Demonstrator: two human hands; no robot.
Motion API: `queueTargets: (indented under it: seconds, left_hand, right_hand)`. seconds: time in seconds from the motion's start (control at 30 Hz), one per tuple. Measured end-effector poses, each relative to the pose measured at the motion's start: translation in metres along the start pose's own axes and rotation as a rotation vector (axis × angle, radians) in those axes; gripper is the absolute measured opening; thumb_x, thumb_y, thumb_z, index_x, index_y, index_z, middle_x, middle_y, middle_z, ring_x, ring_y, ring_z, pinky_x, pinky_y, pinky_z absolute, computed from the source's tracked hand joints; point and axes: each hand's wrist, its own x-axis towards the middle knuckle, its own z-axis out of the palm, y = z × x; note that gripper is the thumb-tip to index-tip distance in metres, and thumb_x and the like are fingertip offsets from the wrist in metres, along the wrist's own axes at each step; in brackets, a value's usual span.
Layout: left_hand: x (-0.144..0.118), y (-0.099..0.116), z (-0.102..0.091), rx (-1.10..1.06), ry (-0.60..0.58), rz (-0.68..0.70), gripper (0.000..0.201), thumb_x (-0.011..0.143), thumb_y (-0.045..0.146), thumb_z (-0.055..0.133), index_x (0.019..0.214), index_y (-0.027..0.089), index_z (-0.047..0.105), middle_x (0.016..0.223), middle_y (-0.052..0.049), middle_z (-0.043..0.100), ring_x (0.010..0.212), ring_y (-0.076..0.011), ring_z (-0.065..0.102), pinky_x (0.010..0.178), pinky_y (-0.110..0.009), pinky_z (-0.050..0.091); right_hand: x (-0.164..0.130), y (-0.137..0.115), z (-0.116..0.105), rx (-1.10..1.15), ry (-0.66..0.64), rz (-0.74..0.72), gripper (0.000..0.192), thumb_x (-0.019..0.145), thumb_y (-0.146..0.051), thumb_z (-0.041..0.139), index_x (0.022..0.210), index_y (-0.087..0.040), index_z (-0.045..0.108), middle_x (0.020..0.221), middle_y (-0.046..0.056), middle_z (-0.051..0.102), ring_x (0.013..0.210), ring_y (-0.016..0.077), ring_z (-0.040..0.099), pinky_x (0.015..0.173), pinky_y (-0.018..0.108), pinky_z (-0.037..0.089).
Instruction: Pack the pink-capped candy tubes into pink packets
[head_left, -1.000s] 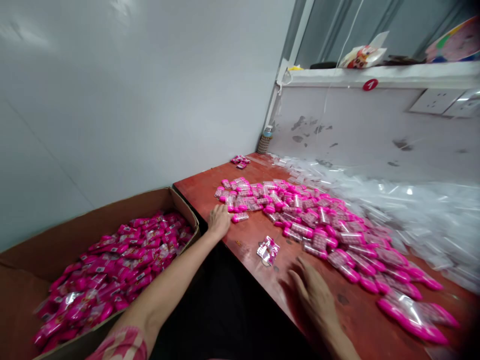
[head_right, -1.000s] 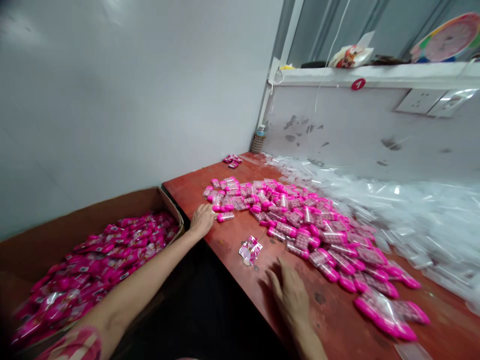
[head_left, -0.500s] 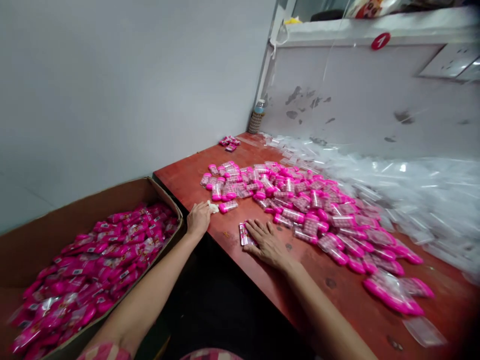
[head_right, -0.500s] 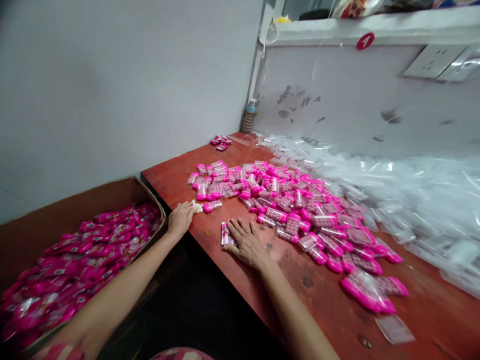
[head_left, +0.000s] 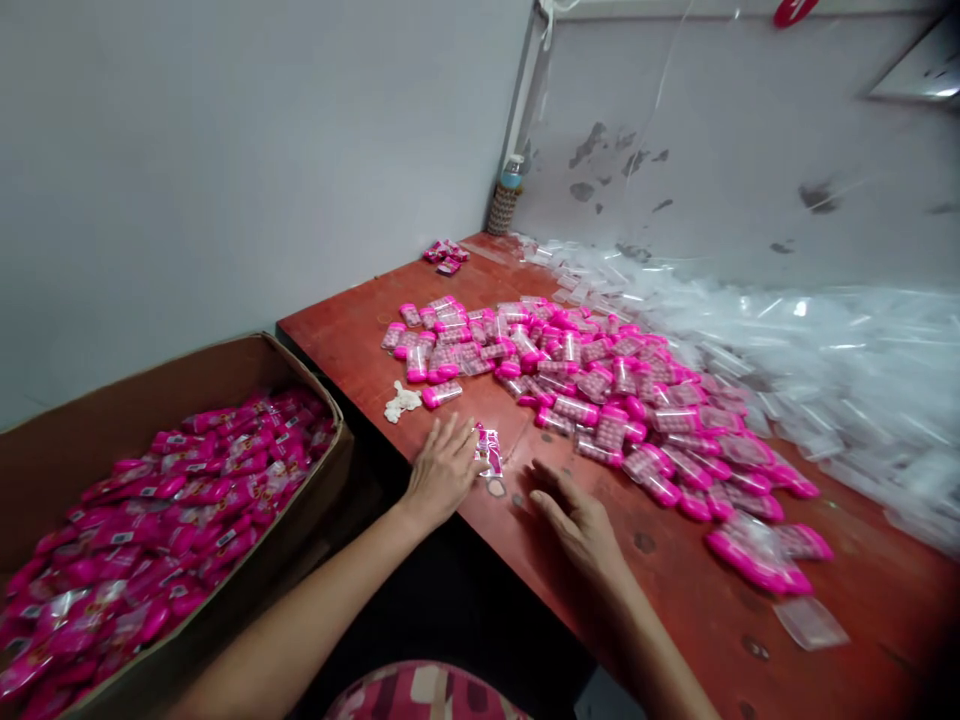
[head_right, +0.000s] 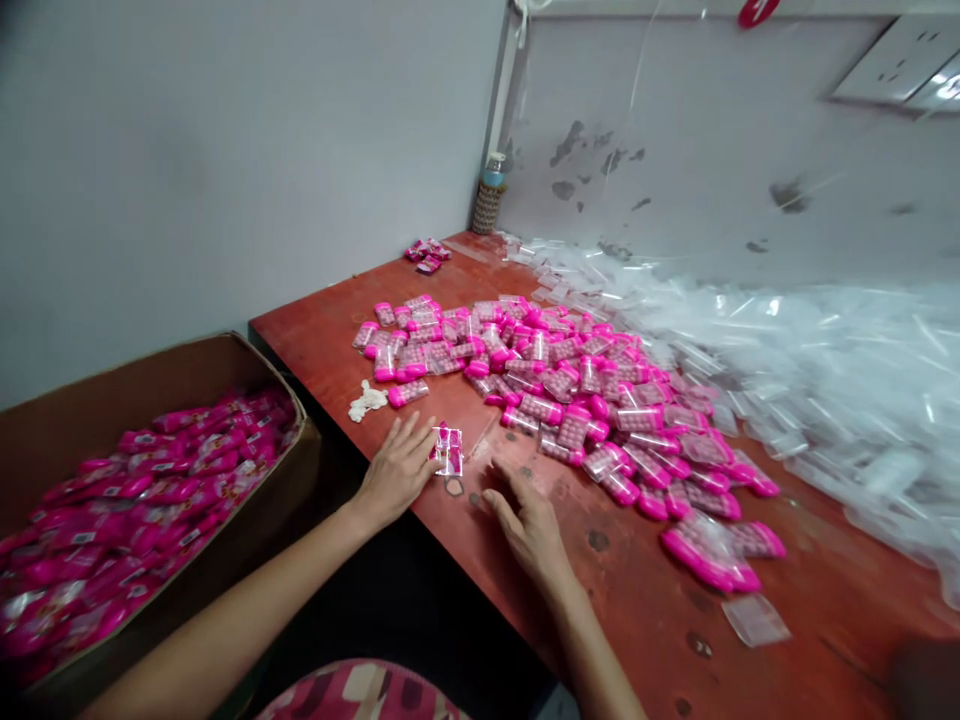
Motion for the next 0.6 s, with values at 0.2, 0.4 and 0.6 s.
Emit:
queueTargets:
  seconds: [0.2, 0.4, 0.6]
  left_hand:
    - [0.006, 0.01, 0.02, -0.014, -0.052, -0.071, 0.029, 0.085, 0.026, 0.043, 0.108, 0.016, 0.057, 0.122, -0.008, 0.053, 0.123, -0.026, 0.035, 0.101, -0.049, 0.026]
    - [0.008, 0.012, 0.018, -0.112, -0.031, -0.107, 0.025, 0.085, 0.02, 0.041, 0.099, 0.019, 0.062, 0.112, -0.005, 0.061, 0.119, -0.0227, 0.041, 0.102, -0.048, 0.027]
    - [0.009, 0.011, 0.021, -0.102, -0.037, -0.122, 0.03, 0.083, 0.029, 0.046, 0.107, 0.015, 0.058, 0.118, -0.009, 0.056, 0.12, -0.0239, 0.039, 0.102, -0.046, 0.027]
  right_hand:
    - [-0.002, -0.004, 0.002, -0.103, -0.046, -0.002, 0.043, 0.079, -0.035, 0.053, 0.119, -0.021, 0.049, 0.119, 0.01, 0.056, 0.108, 0.0257, 0.052, 0.089, 0.044, 0.043]
    - [0.014, -0.025, 0.02, -0.112, 0.047, -0.058, 0.034, 0.081, -0.033, 0.049, 0.112, -0.019, 0.055, 0.105, 0.008, 0.063, 0.095, 0.0219, 0.059, 0.085, 0.038, 0.045]
    - [0.011, -0.028, 0.025, -0.15, 0.025, -0.085, 0.03, 0.08, -0.032, 0.049, 0.106, -0.02, 0.058, 0.102, 0.007, 0.065, 0.091, 0.0209, 0.06, 0.08, 0.035, 0.047]
